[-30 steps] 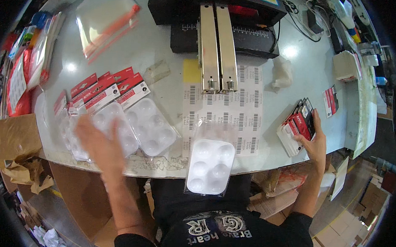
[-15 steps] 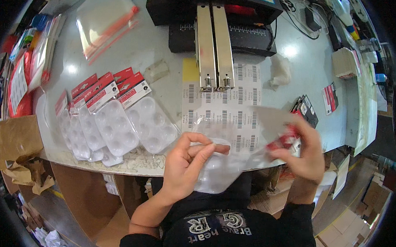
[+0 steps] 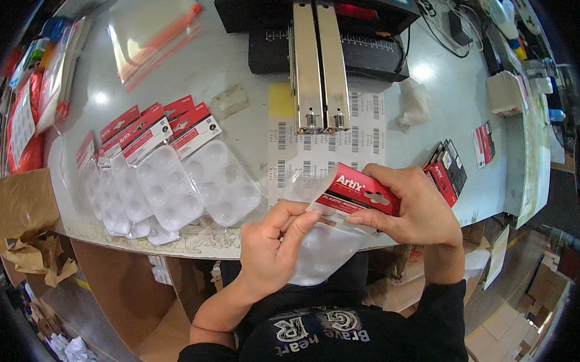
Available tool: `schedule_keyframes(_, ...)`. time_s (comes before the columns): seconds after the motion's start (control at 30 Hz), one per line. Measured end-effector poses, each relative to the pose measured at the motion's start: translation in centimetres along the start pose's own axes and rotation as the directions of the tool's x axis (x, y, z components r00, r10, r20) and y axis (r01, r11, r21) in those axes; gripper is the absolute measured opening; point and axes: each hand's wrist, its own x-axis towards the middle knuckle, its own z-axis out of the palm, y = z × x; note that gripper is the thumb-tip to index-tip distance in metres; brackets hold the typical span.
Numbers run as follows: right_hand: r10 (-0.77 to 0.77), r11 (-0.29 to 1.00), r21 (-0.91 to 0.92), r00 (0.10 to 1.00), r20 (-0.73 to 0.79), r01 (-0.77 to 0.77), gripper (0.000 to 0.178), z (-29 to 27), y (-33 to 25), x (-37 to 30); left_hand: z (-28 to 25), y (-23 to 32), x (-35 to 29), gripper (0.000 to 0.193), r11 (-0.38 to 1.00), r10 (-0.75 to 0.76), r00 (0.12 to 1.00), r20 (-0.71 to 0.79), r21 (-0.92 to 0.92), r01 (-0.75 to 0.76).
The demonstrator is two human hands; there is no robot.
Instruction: The person repeatedly places white plastic mixing palettes into clear plastic bags, then inserts red Artix header cards into the bags. They stack the packaged items on the table and place them into a cardboard box. The person also handles a label printer and printed labels on the table.
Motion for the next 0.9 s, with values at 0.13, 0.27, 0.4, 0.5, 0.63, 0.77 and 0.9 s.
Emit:
schedule_keyframes(0.13, -0.057, 0.998, 0.004, 0.993, -0.108, 0.057, 0.035, 1.0, 0.3, 0.3, -0.1, 0.2, 0.3, 0.015, 1.0, 0.021, 1.0, 0.002, 0.021, -0.021)
schedule_keyframes(0.27, -0.146, 0.979, -0.174, 0.967, -0.208, 0.11, 0.025, 1.5, 0.5, 0.2, 0.2, 0.2, 0.3, 0.015, 0.999, 0.042, 0.999, -0.008, -0.004, -0.042)
schedule_keyframes(0.4, -0.24, 0.959, -0.194, 0.958, -0.16, 0.208, 0.021, 1.2, 0.9, 0.2, 0.4, 0.2, 0.0, 0.014, 0.999, 0.028, 1.0, 0.008, 0.04, -0.028)
schedule_keyframes(0.5, -0.214, 0.975, -0.115, 0.94, -0.265, 0.19, 0.02, 1.3, 1.3, 0.3, 0.1, 0.2, -0.2, 0.014, 0.996, 0.042, 0.998, -0.057, 0.083, -0.037)
schedule_keyframes(0.63, 0.085, 0.981, 0.191, 0.955, -0.284, -0.03, 0.02, 1.8, 1.9, -0.7, -0.4, -0.2, 0.0, 0.017, 0.997, 0.074, 0.967, -0.243, 0.016, -0.072)
schedule_keyframes(0.77, 0.284, 0.84, 0.494, 0.958, -0.046, -0.225, 0.02, 2.5, 2.7, -2.2, -0.5, -0.8, 0.3, 0.019, 0.994, 0.113, 0.945, -0.307, 0.026, -0.11)
schedule_keyframes(0.9, 0.326, 0.753, 0.614, 0.945, -0.04, -0.234, 0.018, 3.6, 3.4, -2.6, -0.4, -1.1, 0.4, 0.019, 0.997, 0.049, 0.943, -0.329, -0.038, -0.066)
